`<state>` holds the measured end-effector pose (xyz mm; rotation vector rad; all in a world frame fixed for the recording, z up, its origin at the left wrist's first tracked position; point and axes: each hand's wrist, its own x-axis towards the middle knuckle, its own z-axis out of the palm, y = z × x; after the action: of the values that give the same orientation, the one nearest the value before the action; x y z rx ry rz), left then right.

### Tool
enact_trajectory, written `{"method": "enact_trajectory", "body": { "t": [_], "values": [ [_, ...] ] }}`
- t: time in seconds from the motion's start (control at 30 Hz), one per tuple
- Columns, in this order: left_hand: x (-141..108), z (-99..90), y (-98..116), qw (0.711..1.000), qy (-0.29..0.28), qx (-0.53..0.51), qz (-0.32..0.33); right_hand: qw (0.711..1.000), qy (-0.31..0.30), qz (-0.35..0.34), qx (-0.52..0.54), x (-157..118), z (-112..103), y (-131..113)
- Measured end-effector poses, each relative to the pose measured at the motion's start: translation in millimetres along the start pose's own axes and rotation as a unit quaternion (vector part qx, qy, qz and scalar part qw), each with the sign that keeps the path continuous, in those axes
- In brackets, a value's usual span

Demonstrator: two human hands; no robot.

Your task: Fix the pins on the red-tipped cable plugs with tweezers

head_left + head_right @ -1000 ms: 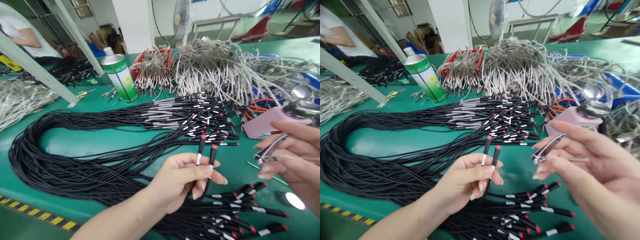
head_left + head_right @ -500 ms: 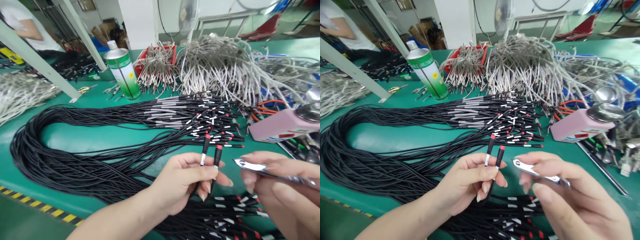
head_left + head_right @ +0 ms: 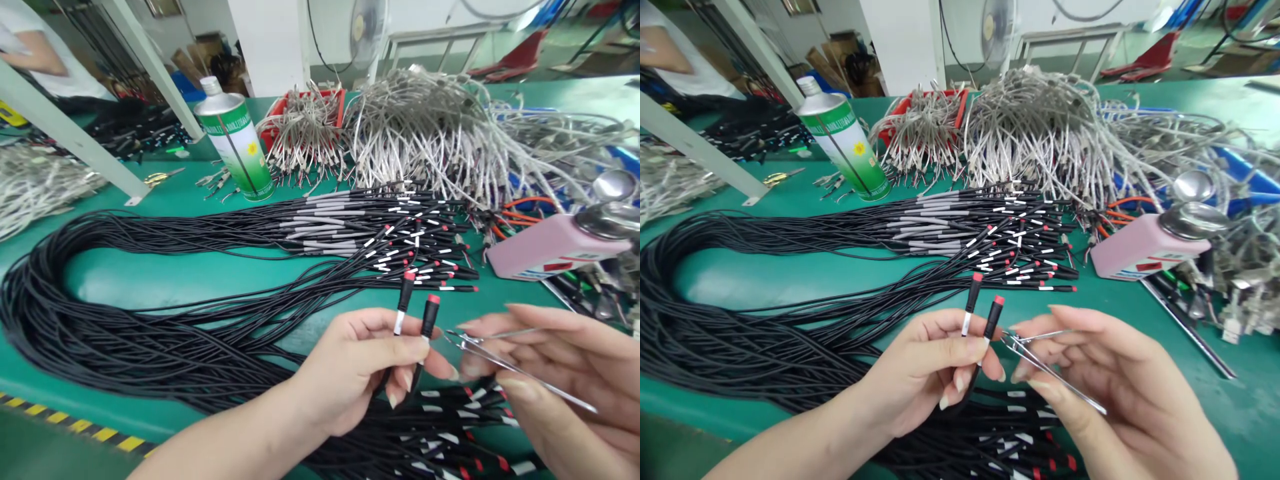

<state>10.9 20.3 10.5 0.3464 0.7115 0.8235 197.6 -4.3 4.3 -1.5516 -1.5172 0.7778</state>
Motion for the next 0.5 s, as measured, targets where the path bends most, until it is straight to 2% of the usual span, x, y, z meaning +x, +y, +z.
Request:
{"method": "enact_trajectory", "body": {
  "t": [0.07, 0.13, 0.23, 0.37, 0.5],
  "values": [
    [0, -0.6, 0, 1.000, -0.006, 0.003, -0.003, 0.998, 0.031, 0.041, 0.026, -2, 3, -8],
    [0, -1.1, 1, 1.000, -0.011, 0.007, -0.005, 0.996, 0.049, 0.049, 0.054, -4, 7, -12],
    [0, -1.3, 1, 1.000, -0.007, 0.006, -0.009, 0.994, 0.056, 0.002, 0.089, -5, 11, -12],
    [0, -0.8, 0, 1.000, -0.008, -0.001, -0.012, 0.992, 0.013, -0.073, 0.099, -4, 11, -2],
    [0, -1.5, 0, 1.000, -0.005, 0.000, -0.016, 0.995, 0.026, -0.047, 0.090, -4, 9, 1]
  ]
}}
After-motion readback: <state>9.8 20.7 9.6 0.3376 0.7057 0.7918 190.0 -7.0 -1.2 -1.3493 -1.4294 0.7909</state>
